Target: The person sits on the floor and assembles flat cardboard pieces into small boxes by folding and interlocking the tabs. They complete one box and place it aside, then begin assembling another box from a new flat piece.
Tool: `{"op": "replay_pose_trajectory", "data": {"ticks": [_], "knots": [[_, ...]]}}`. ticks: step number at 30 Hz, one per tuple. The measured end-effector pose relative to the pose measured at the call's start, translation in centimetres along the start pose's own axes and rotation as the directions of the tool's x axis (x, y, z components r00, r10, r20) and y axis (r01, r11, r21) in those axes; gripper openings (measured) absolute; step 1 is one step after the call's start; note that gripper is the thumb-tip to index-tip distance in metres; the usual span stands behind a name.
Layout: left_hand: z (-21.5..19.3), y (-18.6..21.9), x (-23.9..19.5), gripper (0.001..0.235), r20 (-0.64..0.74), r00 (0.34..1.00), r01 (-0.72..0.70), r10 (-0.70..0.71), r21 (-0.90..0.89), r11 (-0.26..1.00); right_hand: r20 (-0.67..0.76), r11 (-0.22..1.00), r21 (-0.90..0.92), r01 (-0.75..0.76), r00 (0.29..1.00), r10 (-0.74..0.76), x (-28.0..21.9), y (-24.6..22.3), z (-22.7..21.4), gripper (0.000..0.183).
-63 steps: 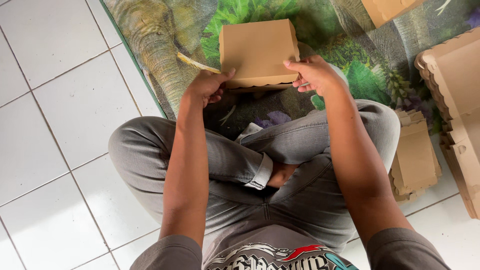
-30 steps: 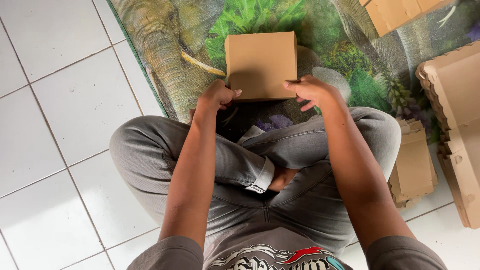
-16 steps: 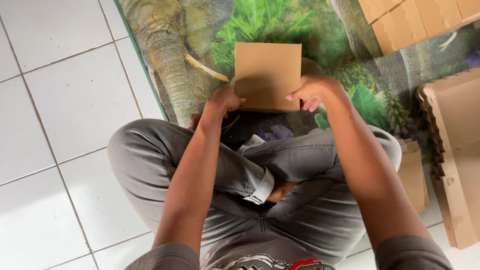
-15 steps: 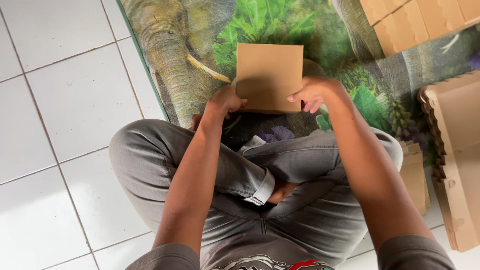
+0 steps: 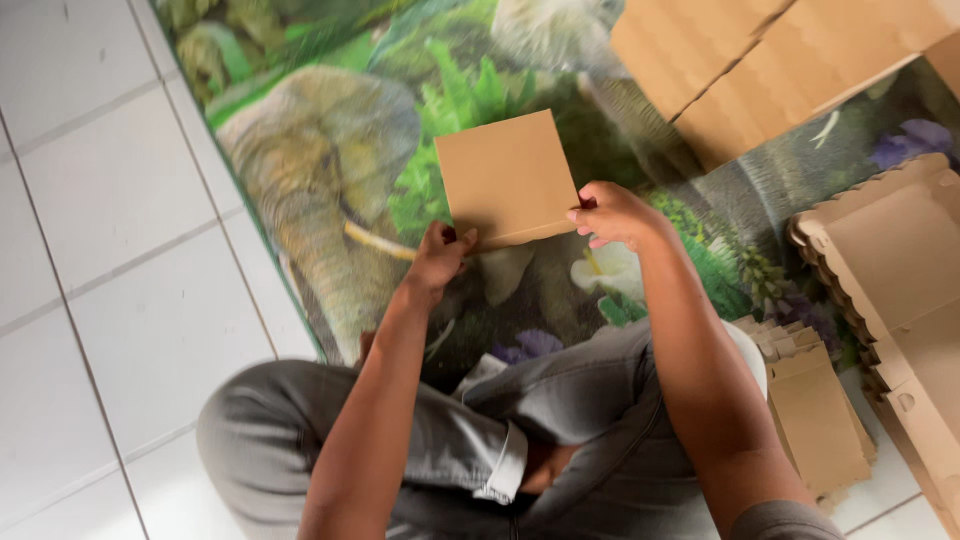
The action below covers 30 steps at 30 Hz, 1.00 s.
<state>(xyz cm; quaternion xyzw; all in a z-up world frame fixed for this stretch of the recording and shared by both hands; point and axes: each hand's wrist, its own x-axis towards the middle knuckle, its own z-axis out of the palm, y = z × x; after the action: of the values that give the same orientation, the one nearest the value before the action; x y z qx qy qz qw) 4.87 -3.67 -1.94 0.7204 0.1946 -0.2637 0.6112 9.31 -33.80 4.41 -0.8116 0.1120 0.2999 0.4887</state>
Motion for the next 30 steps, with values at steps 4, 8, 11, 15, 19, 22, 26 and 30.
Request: {"op": "replay_pose_trajectory", "data": {"ticks": [4,8,11,15,19,22,26,30], "knots": [[4.7,3.8,2.8,0.072,-0.066,0.997,-0.061,0.046,-0.251,0.966,-0.251,0.985,0.146,0.088,0.967,-0.049,7.0,4.4,-2.1,0.063],[10.6,4.6,8.1,0.079,-0.152,0.985,-0.136,0.077,-0.434,0.89,-0.53,0.952,0.241,0.19,0.847,-0.035,8.7,4.7,-3.6,0.075],[14.3,5.7,10.2,0.073,-0.188,0.979,-0.151,0.08,-0.396,0.906,-0.608,0.92,0.305,0.247,0.794,-0.012,11.0,5.0,-2.9,0.096],[17.4,7.0,10.1,0.057,-0.214,0.975,-0.083,0.061,-0.1,0.992,-0.664,0.851,0.431,0.299,0.744,0.075,11.9,4.1,-2.1,0.109],[19.2,6.1,12.5,0.066,-0.2,0.978,-0.063,0.063,0.009,0.998,-0.626,0.808,0.49,0.328,0.777,0.064,14.6,4.6,0.0,0.109],[19.2,7.5,12.3,0.056,-0.187,0.967,-0.166,0.171,0.039,0.985,-0.613,0.796,0.522,0.308,0.784,0.099,14.0,3.4,0.0,0.097],[18.4,8.8,11.6,0.054,-0.154,0.975,-0.14,0.16,0.132,0.981,-0.574,0.762,0.598,0.249,0.797,0.19,15.1,3.9,-0.1,0.098],[18.4,8.0,13.0,0.068,-0.029,0.991,-0.119,0.129,0.243,0.963,-0.648,0.805,0.531,0.263,0.738,0.187,16.2,4.3,-0.2,0.096]]}}
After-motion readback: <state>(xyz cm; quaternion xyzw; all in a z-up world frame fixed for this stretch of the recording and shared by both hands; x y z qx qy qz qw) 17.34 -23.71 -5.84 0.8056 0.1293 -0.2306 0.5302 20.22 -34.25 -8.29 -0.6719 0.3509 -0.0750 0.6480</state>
